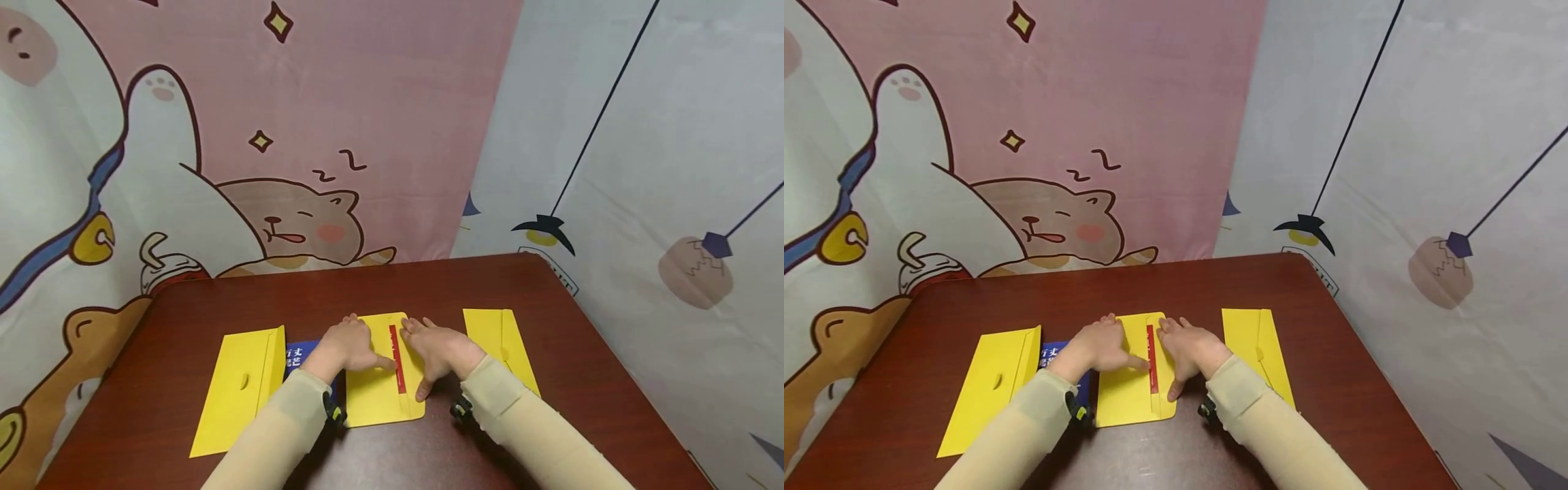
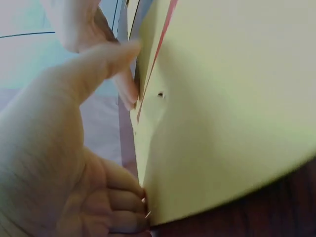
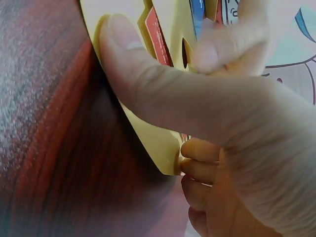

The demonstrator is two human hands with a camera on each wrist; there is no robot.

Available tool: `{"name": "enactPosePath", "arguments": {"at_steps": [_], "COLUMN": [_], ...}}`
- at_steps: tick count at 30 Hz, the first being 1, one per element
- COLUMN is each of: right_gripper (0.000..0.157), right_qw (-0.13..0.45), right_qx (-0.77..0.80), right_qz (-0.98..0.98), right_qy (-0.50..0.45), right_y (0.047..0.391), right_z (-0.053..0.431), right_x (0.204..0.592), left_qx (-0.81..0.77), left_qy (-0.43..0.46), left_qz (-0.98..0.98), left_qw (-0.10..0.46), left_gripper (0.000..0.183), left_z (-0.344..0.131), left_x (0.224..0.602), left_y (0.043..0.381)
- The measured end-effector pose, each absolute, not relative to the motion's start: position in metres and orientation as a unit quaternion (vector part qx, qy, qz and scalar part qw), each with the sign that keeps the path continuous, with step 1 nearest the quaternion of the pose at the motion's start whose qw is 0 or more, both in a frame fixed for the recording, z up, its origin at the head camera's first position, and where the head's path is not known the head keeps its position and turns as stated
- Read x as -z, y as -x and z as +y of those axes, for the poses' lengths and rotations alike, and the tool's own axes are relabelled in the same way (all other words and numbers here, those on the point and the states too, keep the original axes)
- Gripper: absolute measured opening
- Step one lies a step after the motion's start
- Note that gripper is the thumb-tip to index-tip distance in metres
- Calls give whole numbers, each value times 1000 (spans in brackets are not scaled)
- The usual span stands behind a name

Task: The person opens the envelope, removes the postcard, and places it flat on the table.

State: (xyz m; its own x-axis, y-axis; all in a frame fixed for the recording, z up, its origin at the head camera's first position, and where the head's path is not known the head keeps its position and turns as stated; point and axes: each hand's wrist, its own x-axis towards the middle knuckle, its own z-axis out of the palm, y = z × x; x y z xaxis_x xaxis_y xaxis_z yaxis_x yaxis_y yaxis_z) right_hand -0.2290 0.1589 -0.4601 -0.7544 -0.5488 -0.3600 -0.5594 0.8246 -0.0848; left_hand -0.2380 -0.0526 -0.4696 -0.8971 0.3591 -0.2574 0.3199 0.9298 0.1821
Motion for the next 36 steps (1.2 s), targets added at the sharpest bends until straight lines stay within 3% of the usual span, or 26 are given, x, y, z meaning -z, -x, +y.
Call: {"name": "enactPosePath", "arguments": {"at_steps": [3, 6, 13, 22, 36], "right_gripper": [137, 136, 127, 110, 107], "right_qw": [190, 202, 229, 191, 191], "right_qx": [-1, 27, 92, 66, 41], "right_qz": [935, 933, 926, 932, 940], "right_qy": [299, 297, 287, 300, 280], "right_y": [229, 229, 232, 230, 223], "right_z": [159, 160, 164, 158, 156], "right_x": [461, 461, 463, 467, 469], "left_qx": [-82, -96, -95, -75, -143], "left_qy": [-167, -152, -96, -78, -84], "left_qz": [976, 979, 986, 988, 981], "left_qw": [111, 95, 101, 105, 105], "left_gripper": [90, 79, 95, 90, 90], "left_z": [-46, -40, -25, -14, -24], "left_x": [473, 476, 483, 479, 481], "left_y": [240, 240, 240, 238, 237]}}
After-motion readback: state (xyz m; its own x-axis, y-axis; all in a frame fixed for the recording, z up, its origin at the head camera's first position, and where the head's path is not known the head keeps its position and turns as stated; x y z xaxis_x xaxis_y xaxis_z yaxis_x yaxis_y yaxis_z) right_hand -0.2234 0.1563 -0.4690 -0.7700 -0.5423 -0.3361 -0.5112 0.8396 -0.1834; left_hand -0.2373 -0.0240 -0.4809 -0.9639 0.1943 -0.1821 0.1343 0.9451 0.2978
